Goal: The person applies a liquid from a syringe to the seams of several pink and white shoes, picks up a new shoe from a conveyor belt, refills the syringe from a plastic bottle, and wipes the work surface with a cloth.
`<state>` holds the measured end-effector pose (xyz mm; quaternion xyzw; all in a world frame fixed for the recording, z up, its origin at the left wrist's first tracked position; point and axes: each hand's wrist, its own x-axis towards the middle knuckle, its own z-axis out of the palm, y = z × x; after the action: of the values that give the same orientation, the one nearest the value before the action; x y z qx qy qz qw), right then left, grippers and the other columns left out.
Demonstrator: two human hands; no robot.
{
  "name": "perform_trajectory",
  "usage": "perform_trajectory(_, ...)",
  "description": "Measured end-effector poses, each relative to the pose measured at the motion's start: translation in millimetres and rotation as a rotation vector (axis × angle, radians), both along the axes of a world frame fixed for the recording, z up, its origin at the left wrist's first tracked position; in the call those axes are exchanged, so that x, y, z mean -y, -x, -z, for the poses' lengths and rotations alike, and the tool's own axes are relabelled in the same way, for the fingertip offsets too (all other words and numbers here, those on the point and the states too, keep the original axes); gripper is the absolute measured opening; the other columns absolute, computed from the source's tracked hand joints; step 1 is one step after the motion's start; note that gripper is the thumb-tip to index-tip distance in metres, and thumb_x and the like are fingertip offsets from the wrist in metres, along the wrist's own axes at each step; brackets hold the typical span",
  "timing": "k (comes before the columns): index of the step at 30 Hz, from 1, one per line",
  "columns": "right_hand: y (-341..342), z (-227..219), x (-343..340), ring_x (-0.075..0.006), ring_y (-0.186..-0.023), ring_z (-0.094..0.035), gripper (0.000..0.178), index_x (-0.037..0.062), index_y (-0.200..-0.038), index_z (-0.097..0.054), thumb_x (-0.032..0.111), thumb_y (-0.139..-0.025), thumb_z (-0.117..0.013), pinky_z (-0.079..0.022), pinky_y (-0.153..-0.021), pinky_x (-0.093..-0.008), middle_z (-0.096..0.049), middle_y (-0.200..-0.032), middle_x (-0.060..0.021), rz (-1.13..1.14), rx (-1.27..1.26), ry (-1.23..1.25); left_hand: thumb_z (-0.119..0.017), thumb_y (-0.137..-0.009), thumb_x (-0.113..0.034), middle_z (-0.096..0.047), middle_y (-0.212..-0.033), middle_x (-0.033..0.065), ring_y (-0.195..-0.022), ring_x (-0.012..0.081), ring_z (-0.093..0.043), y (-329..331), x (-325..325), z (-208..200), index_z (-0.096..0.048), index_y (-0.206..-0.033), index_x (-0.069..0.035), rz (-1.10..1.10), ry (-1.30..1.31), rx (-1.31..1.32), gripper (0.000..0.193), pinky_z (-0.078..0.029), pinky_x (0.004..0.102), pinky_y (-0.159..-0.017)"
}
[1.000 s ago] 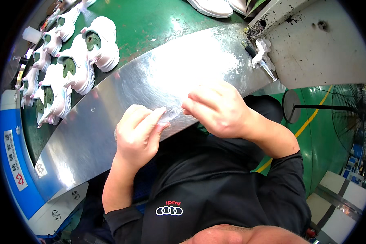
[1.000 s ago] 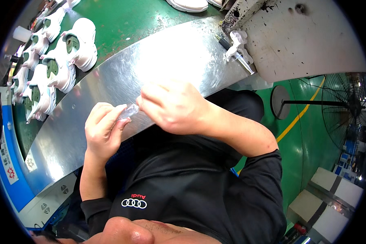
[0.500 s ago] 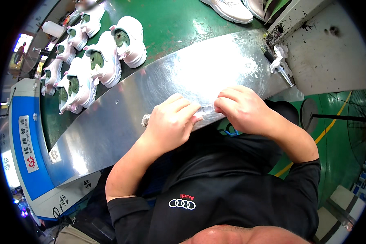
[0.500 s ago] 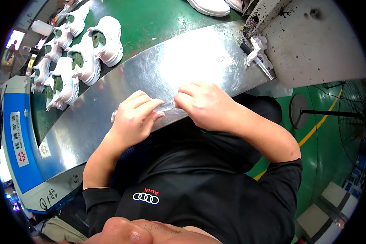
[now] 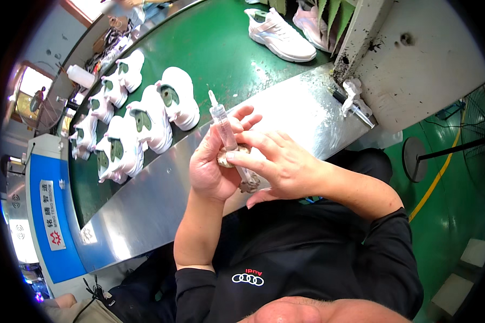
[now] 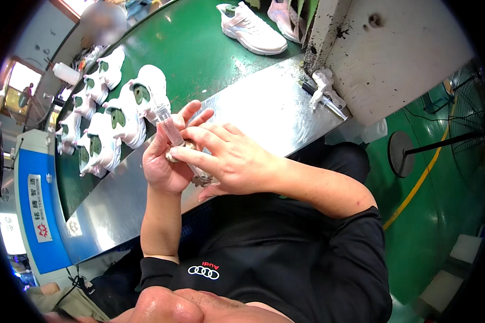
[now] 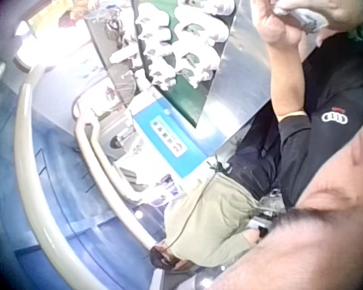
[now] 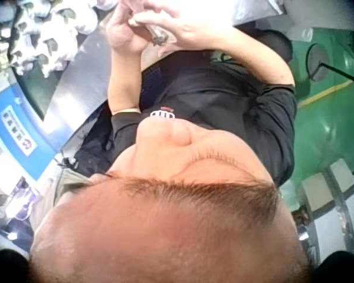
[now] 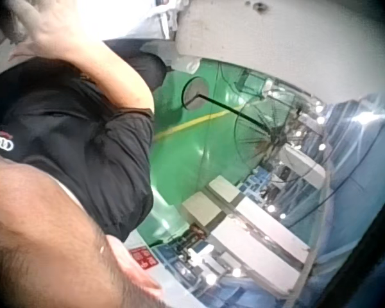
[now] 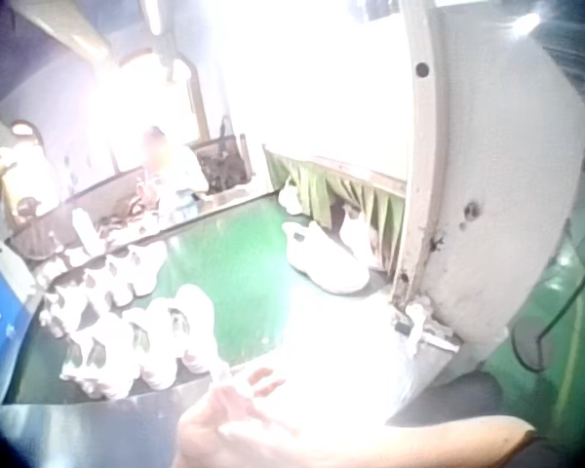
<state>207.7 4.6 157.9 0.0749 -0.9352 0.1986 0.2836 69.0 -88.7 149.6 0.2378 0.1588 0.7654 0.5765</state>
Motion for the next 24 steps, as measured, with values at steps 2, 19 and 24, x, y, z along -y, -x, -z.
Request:
perform_trajectory(2,0,-1,1,-0.0343,-0.115,-0.042,0.087,0.0140,-0.128,-0.045,0.044,-0.054,-0.079,-0.038,-0.087,-0.0427,-0.036,-0.133,-0.0178,0.009,-0.017,-0.025,-0.041,-0.095,-0.030,-0.035,-0.136,0.0159,-0.126,0.0290,-0.036,-5,-3,-3,-0.055,-0.104,0.001,0.042,-0.034,0.027,0.036,-0.036,0.0445,-0.101)
perform_trajectory(19,-12,-5,-20,-0.0202,-0.102,-0.047,0.072,0.0207,-0.122,-0.050,0.033,-0.056,-0.076,-0.029,-0.089,-0.0369,-0.045,-0.118,-0.0098,0.283,-0.332,-0.344,-0.037,-0.096,-0.032,-0.045,-0.129,0.0156,-0.119,0.0294,-0.042,3,-21,-13,-0.042,-0.127,-0.001,-0.021,-0.053,-0.035,0.044,-0.033,0.0420,-0.102)
perform_trajectory(24,-30,-16,-41,-0.0178,-0.096,-0.048,0.067,0.0221,-0.120,-0.050,0.033,-0.059,-0.073,-0.027,-0.087,-0.0364,-0.045,-0.112,-0.0074,0.383,-0.415,-0.513,-0.050,-0.092,-0.039,-0.053,-0.101,0.0194,-0.099,0.0350,-0.054,99,10,60,-0.046,-0.106,-0.001,-0.336,0.343,0.026,0.040,-0.046,0.0427,-0.090)
